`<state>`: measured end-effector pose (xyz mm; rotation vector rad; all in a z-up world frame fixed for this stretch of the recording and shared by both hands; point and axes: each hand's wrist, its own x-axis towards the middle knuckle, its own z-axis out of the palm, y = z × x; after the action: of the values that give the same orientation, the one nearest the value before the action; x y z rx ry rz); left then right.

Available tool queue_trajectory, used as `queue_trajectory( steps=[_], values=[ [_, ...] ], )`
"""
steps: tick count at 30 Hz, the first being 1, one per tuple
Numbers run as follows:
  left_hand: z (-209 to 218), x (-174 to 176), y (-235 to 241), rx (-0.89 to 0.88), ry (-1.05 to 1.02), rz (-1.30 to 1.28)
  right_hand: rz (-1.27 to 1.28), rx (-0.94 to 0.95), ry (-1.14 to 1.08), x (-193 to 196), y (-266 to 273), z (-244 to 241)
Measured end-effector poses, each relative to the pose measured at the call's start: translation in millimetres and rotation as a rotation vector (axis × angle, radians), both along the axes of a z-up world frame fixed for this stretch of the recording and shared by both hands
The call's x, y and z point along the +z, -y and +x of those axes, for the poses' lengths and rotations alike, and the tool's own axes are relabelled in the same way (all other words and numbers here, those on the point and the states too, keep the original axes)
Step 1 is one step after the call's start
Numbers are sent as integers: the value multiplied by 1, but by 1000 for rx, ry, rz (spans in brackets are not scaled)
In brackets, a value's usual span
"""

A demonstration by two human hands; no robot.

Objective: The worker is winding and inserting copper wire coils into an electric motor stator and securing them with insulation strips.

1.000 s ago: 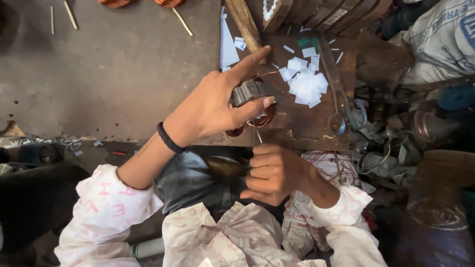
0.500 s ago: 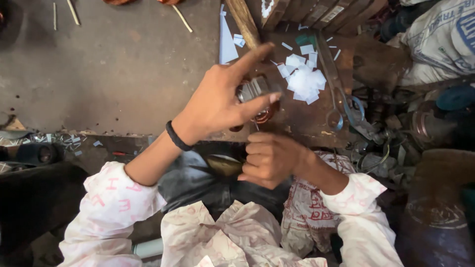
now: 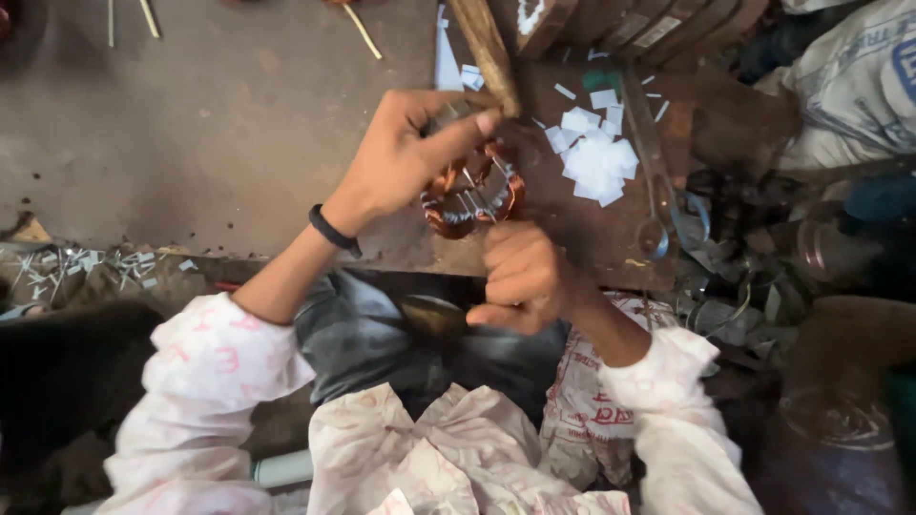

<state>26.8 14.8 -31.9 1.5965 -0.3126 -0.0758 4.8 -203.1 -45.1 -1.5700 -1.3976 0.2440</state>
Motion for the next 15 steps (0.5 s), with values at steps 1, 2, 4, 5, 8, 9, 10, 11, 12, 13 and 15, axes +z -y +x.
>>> queue_trajectory(
  steps=[1, 2, 4, 5, 8, 9, 10, 11, 12, 13, 15],
  values=[
    [0, 2, -1, 4, -2, 0, 0, 4, -2, 0, -2, 0],
    [2, 6, 0, 27, -78, -23, 27, 32, 80, 2, -2, 2],
    [3, 10, 4, 46, -148, -52, 48, 59, 168, 9, 0, 5],
    [3, 10, 6, 47, -88, 26, 17, 89, 141, 15, 2, 6],
    [4, 7, 3, 50, -8, 128, 0, 115, 126, 6, 2, 8],
    [2, 5, 3, 50, 14, 146, 9, 109, 141, -1, 3, 5],
    [-1, 4, 6, 52, 13, 135, -2, 112, 140, -2, 6, 1],
    [-4, 5, 10, 68, 2, 97, -9, 83, 192, -1, 10, -4],
    [-4, 9, 10, 85, 3, 72, -3, 54, 257, 0, 9, -4],
    [-8, 10, 5, 88, 14, 73, -1, 56, 268, 6, 13, -11],
    [-21, 5, 0, 107, 105, 91, 57, 32, 199, 13, 23, -31]
  ],
)
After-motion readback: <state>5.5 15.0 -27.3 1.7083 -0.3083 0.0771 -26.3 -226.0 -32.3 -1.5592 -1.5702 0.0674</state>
